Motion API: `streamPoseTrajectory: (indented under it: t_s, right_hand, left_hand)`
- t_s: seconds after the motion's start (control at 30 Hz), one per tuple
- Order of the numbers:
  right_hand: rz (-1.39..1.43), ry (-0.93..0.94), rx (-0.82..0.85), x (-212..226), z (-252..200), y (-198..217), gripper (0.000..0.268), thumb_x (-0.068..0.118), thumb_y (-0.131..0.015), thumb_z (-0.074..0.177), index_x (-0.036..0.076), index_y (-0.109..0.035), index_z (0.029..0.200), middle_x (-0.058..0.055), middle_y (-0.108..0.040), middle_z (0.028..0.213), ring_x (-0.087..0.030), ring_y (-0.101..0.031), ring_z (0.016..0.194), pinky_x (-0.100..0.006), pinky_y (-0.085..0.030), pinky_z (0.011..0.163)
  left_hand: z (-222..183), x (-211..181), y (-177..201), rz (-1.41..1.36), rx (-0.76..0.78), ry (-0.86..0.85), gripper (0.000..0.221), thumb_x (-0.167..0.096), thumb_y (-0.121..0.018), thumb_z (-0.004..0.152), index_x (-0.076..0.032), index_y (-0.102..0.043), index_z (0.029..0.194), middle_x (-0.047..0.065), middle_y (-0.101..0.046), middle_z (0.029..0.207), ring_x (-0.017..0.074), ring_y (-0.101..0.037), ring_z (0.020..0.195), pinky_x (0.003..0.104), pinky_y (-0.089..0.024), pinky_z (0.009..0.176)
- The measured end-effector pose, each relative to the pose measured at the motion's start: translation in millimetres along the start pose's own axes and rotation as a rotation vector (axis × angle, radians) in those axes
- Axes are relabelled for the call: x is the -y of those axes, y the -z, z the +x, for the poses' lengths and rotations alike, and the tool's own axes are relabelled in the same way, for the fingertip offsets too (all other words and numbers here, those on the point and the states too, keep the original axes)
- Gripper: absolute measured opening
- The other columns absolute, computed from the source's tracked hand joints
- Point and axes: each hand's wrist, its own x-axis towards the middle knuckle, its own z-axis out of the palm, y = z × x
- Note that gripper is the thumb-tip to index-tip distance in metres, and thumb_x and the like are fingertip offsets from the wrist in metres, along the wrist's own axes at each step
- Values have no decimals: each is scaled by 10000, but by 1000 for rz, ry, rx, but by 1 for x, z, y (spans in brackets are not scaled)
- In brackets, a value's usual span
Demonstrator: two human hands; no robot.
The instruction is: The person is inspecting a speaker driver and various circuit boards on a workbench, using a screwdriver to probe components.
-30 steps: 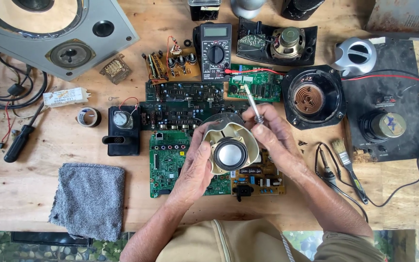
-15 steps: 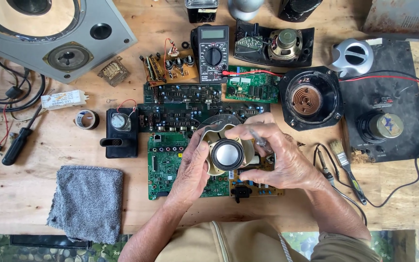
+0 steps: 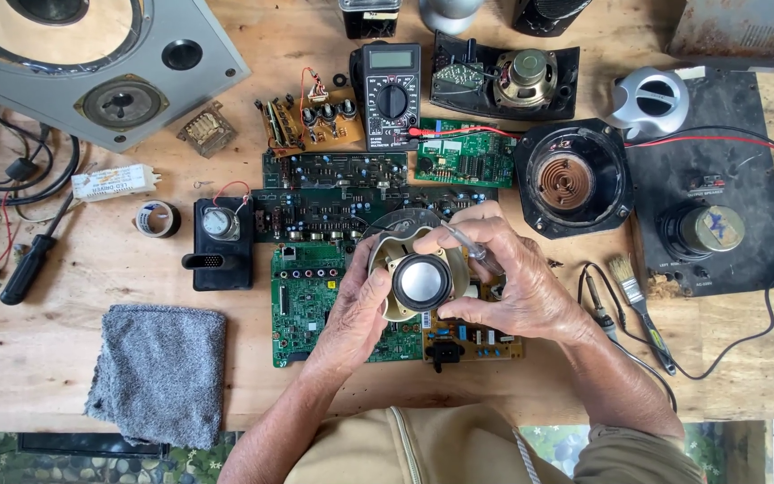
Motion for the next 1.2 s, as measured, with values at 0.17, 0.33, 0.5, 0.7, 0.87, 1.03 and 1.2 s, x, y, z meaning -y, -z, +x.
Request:
streamPoseTrajectory:
  t_s: [0.17,0.33,0.5,0.7,0.87,1.03,1.2]
  right_hand:
    - [28,28,3,1,-1,-1,635,142,-894,696,139,-572,1243,-99,-555,1178,-153,-521,589,-312,-456,582]
    - [69,31,-4,-1,-1,-2,632,132,-897,689,138,-575,1234,-91,-567,1175,-146,-509,583,-303,-447,580]
    - [106,15,-1,3,2,-1,610,169,-902,689,140,-582,1208,-74,-590,1177,-136,-475,568,-291,-425,572]
    - [100,19,15,3,4,2,569,157,-882,712,138,-584,1196,-65,-602,1172,-128,-489,580,-289,-420,587]
    - [104,25,34,5,7,1,565,143,-873,722,142,-581,1206,-63,-587,1204,-129,-489,619,-295,-432,610]
    - [172,5,29,8,7,5,613,200,-882,700,136,-567,1222,-98,-604,1264,-129,-525,700,-269,-444,636]
    - [91,-181,-274,-15,-26,38,310,220,-401,1049,29,-566,1228,-130,-498,1070,-126,-485,697,-263,-455,628]
  left_hand:
    - [0,-7,-2,20,21,7,557,-369,-572,980,-73,-387,1413,121,-510,1270,202,-530,1163,422,-521,1016]
    - [1,-8,-2,25,40,7,571,-389,-582,972,-74,-393,1409,128,-513,1269,206,-538,1155,431,-525,1010]
    - [0,-5,-1,24,25,19,583,-401,-602,960,-94,-396,1410,117,-509,1274,200,-529,1159,437,-511,1025]
    - [-2,-10,-7,29,2,31,564,-406,-578,969,-95,-395,1402,110,-495,1274,208,-523,1172,426,-508,1028]
    - [-2,-8,-1,-7,12,58,559,-406,-544,984,-92,-359,1407,139,-470,1269,257,-531,1169,470,-506,1024]
    - [0,-4,7,-45,41,85,548,-423,-506,996,-97,-349,1407,170,-485,1240,283,-549,1133,476,-540,979]
    - [2,-18,4,-30,49,40,540,-488,-529,966,-122,-405,1343,190,-552,1178,309,-618,1055,473,-607,867]
